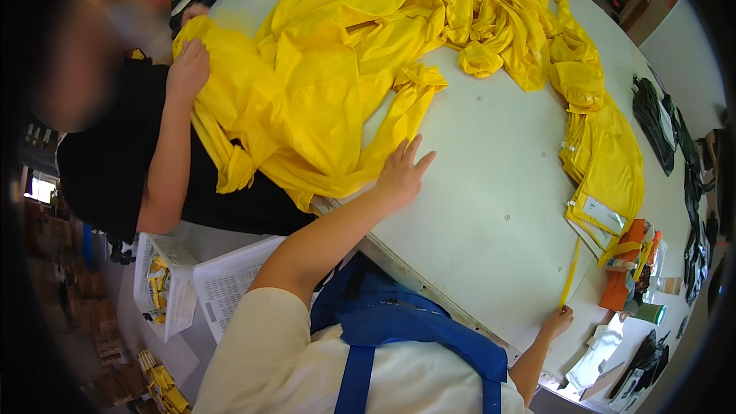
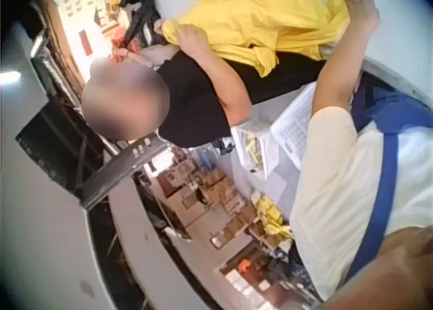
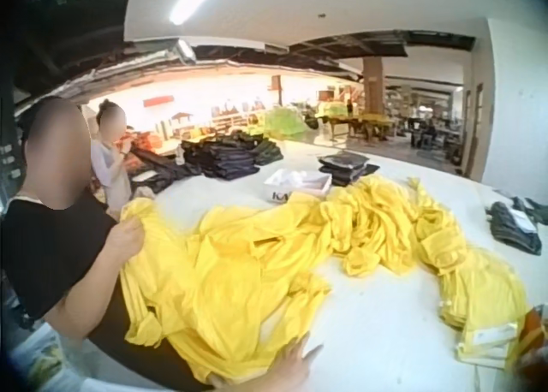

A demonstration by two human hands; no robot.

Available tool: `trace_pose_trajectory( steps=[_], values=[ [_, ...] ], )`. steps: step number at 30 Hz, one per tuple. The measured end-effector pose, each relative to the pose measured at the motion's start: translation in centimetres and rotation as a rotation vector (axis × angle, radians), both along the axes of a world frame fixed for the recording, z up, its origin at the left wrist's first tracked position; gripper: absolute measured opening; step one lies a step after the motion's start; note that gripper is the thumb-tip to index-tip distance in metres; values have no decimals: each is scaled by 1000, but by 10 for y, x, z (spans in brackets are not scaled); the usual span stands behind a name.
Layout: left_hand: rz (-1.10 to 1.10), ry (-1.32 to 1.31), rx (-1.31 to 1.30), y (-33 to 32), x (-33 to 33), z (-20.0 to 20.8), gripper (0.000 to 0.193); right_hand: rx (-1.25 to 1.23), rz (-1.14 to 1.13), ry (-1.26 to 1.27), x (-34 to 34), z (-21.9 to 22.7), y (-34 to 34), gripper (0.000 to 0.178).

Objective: The person folds a yellow raincoat on a table. They smooth the fabric, fold the sides inward, and then fold the garment into a compact rectangle.

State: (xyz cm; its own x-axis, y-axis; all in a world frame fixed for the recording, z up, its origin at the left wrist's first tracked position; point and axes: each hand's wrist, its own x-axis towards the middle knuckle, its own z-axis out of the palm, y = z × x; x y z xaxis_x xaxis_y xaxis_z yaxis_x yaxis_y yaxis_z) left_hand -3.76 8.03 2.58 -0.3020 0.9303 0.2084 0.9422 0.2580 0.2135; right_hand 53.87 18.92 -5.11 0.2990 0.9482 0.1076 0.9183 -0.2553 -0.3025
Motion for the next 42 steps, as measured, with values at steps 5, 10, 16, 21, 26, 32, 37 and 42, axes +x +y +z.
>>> trace_pose_trajectory(
  steps=[5, 10, 16, 21, 26, 32, 37, 42],
  values=[
    [194, -227, -416, 46, -69, -1, 50, 136, -94, 71, -10, 10, -6, 24],
    [187, -351, 190, 37, -183, 18, 33, 285, -342, 178, 20, 8, -10, 46],
    [546, 526, 400, 81, -220, 119, 61, 237, -444, 254, -10, 48, -10, 42],
    [485, -170, -27, 184, -190, 1, 72, 216, -297, 654, -105, 72, 30, 23],
    [394, -220, -69, 183, -214, -25, 39, 167, -78, 975, -173, 90, 59, 20],
    [-52, -417, -240, 104, -26, 0, 39, -185, 193, 1131, -330, 114, 139, 26],
    [-404, -543, -353, 27, 66, -23, 45, -187, 765, 771, -463, 122, 161, 63],
    [-488, -654, 139, 2, 58, 3, 52, -177, 598, 804, -439, 71, 170, 51]
  ],
)
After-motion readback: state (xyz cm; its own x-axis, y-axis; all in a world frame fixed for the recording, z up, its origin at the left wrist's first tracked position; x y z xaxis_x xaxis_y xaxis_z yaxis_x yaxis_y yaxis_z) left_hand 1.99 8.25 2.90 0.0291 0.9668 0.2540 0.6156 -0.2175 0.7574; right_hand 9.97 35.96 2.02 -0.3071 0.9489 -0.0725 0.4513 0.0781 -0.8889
